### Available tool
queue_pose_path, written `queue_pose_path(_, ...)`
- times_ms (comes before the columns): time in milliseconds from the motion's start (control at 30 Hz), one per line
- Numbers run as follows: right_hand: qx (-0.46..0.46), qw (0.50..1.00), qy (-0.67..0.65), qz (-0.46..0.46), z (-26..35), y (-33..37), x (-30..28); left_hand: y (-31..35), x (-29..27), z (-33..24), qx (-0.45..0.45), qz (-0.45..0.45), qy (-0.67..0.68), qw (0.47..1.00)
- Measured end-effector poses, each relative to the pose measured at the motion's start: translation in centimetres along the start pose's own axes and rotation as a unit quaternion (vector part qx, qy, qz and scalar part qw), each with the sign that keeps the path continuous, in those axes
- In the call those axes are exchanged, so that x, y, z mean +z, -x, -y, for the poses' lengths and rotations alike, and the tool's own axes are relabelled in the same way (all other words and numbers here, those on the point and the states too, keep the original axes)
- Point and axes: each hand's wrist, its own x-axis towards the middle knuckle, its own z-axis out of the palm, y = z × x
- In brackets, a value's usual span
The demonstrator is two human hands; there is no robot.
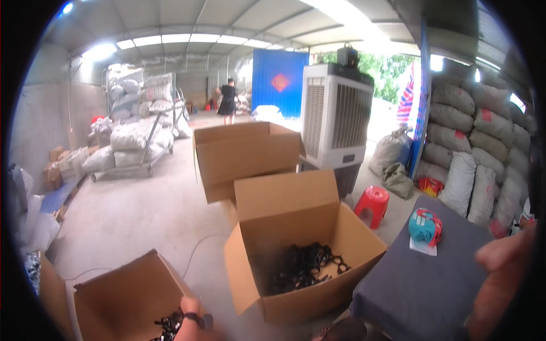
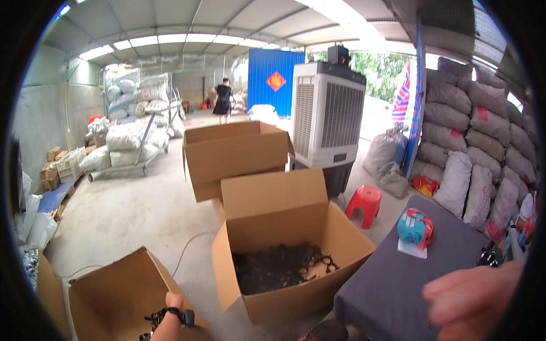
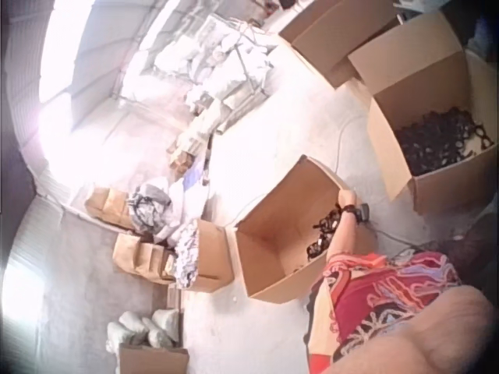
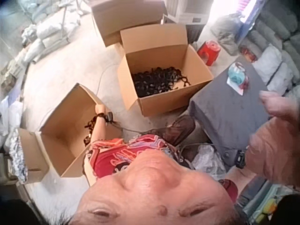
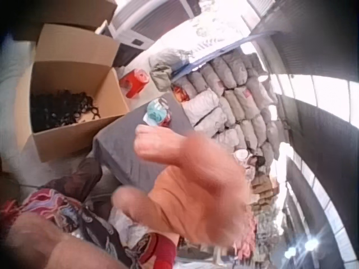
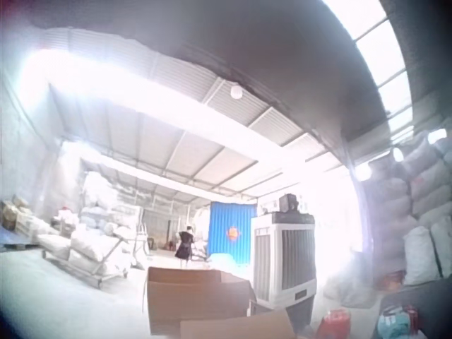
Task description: Sorting plastic components and packing them into bags in a warehouse setting.
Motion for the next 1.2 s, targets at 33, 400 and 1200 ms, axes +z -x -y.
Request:
queue_pose_path(33,-0.010,1.000,-0.005,-0.011,-0.4,-0.5,0.5,-1.0,0.1,2.0,-0.011,-0.027,-0.001,1.000)
queue_pose_path(400,0.280,0.940,0.007,0.194,-11.9,10.8,8.7,-2.3,3.9,2.7,0.065,0.033,-0.014,0.997)
queue_pose_path(1200,0.204,0.864,0.271,0.371,-24.6,22.3,18.9,0.8,0.0,-2.1,-0.003,0.039,-0.094,0.995)
